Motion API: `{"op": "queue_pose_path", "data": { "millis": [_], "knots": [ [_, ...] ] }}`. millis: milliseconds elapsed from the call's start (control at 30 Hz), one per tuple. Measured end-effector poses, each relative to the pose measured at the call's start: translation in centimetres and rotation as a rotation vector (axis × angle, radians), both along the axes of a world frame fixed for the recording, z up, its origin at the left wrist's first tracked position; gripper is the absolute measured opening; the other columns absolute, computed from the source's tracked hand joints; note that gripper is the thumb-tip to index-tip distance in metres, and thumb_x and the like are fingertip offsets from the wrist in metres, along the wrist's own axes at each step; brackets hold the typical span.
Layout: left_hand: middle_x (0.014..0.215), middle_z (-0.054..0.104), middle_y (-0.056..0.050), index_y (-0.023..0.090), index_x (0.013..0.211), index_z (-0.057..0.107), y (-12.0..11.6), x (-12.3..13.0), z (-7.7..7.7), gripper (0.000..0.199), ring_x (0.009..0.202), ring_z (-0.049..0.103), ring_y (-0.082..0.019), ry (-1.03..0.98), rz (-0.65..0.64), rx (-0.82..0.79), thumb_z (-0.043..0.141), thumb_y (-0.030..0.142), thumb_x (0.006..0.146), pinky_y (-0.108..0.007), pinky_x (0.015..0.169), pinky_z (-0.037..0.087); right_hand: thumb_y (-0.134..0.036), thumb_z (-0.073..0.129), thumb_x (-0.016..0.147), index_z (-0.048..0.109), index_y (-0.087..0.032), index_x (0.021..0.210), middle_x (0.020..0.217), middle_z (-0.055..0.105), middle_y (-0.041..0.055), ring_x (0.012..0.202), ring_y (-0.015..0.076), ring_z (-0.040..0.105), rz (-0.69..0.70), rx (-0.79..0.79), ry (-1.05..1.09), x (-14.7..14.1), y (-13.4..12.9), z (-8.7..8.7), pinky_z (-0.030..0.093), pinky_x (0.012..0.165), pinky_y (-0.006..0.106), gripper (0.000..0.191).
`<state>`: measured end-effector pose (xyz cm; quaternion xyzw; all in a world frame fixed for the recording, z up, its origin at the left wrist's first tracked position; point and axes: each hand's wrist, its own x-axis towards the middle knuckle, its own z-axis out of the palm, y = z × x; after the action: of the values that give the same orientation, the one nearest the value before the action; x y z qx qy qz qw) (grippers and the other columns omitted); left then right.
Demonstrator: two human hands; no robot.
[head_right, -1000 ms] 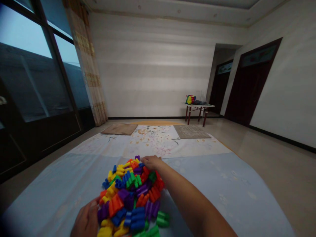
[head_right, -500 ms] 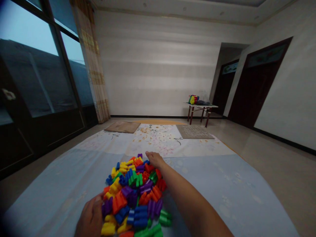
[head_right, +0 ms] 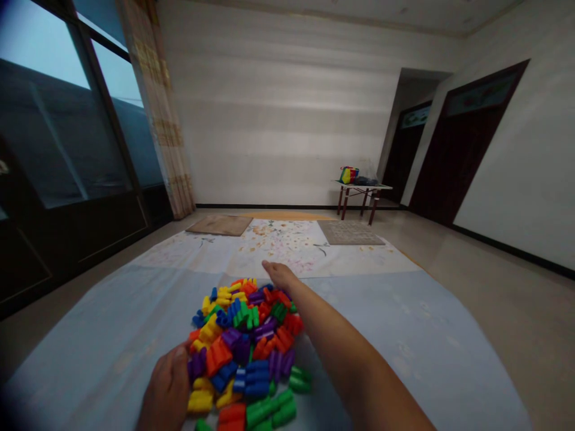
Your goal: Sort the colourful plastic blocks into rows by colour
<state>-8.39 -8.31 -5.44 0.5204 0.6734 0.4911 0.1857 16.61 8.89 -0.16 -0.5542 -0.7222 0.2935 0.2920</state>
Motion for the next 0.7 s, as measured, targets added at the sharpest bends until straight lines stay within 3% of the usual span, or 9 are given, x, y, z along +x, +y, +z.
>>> {"op": "queue_pose_path", "data": {
  "millis": [167, 267, 367, 433, 567, 700],
  "knots": [
    [0.096, 0.059, -0.011, 0.019, 0.094, 0.055, 0.2, 0.0, 0.0, 0.048, 0.096, 0.054, -0.025, 0.071, 0.004, 0.014, 0.026, 0.055, 0.079, -0.041, 0.091, 0.041, -0.072, 0.02, 0.083, 0.068, -0.016, 0.098, 0.103, 0.068, 0.0105, 0.106, 0.0266, 0.057, -0.04, 0.033, 0.045, 4.5, -5.3, -1.0, 0.039, 0.097, 0.04, 0.075],
    [0.093, 0.059, -0.01, 0.02, 0.09, 0.055, 0.2, 0.1, 0.3, 0.046, 0.094, 0.054, -0.025, 0.1, 0.001, 0.026, 0.025, 0.053, 0.079, -0.041, 0.091, 0.042, -0.072, 0.021, 0.084, 0.068, -0.017, 0.096, 0.101, 0.068, 0.0076, 0.099, 0.0235, 0.059, 0.064, 0.053, 0.094, 4.3, -8.1, -2.1, 0.042, 0.093, 0.038, 0.073],
    [0.092, 0.059, -0.011, 0.019, 0.086, 0.055, 0.2, 0.0, 0.5, 0.045, 0.093, 0.054, -0.025, 0.097, 0.012, 0.013, 0.024, 0.052, 0.078, -0.041, 0.09, 0.042, -0.068, 0.021, 0.086, 0.064, -0.019, 0.107, 0.11, 0.065, 0.0061, 0.106, 0.0209, 0.056, 0.172, 0.093, 0.218, 3.4, -9.8, -2.3, 0.04, 0.097, 0.035, 0.069],
    [0.095, 0.06, -0.012, 0.018, 0.088, 0.056, 0.2, -0.1, 0.6, 0.046, 0.094, 0.054, -0.025, 0.068, 0.024, -0.002, 0.024, 0.051, 0.078, -0.042, 0.091, 0.041, -0.069, 0.021, 0.086, 0.063, -0.02, 0.109, 0.115, 0.063, 0.0072, 0.112, 0.022, 0.053, 0.094, 0.102, 0.268, 3.6, -10.5, -2.3, 0.037, 0.101, 0.038, 0.069],
    [0.096, 0.062, -0.011, 0.017, 0.092, 0.058, 0.3, -0.4, 0.6, 0.047, 0.095, 0.056, -0.025, -0.04, 0.034, -0.007, 0.026, 0.049, 0.077, -0.043, 0.092, 0.043, -0.076, 0.022, 0.08, 0.065, -0.017, 0.104, 0.111, 0.063, 0.0119, 0.113, 0.0258, 0.052, -0.207, 0.112, 0.297, 5.6, -11.8, -2.8, 0.035, 0.101, 0.043, 0.076],
    [0.093, 0.064, -0.011, 0.017, 0.089, 0.06, 0.4, -0.3, 1.1, 0.045, 0.092, 0.059, -0.024, -0.191, 0.095, 0.003, 0.03, 0.047, 0.073, -0.042, 0.089, 0.045, -0.077, 0.025, 0.078, 0.064, -0.015, 0.1, 0.107, 0.064, 0.0137, 0.104, 0.0258, 0.056, -0.3, 0.123, 0.404, 7.5, -13.8, -4.2, 0.044, 0.09, 0.041, 0.077]
  ]
}}
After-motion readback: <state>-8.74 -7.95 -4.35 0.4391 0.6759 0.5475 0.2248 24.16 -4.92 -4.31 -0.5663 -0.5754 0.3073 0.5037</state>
